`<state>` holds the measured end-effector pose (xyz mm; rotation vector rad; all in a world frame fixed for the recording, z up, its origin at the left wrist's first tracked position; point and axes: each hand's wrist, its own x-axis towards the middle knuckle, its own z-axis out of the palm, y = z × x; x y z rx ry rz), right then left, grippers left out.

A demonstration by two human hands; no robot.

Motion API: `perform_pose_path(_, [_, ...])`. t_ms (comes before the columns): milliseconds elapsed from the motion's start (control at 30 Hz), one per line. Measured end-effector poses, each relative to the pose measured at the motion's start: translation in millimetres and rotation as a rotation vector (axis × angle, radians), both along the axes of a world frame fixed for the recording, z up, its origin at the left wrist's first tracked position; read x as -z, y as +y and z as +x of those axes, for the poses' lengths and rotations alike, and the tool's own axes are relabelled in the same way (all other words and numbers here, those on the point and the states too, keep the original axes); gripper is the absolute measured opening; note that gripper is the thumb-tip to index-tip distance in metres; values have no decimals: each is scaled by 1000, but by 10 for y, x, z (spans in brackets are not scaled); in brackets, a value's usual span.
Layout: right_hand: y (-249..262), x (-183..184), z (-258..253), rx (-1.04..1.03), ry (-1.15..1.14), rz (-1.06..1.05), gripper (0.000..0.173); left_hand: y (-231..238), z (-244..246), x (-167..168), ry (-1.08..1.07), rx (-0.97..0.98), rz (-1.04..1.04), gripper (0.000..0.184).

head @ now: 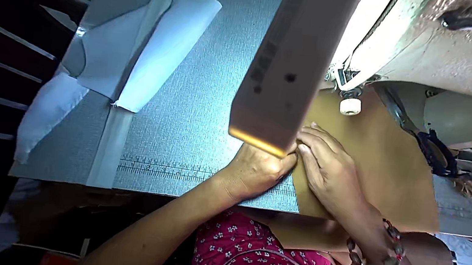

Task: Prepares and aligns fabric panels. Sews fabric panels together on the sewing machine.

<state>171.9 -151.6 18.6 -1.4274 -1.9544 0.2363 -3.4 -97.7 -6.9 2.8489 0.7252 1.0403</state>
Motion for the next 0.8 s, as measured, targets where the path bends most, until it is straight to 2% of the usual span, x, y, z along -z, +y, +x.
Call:
perform_pose_path(167, [-20,205,11,67,-149,-45,29,-23,-104,14,38,-25,-110,19])
perform_pose_path(400, [-95,295,-32,98,-156,-19,37,-59,-265,-46,88,-50,-308,29])
perform_pose_path(800, [54,268,50,40,-210,-38,43,73,-239,-82,125,-67,-307,28])
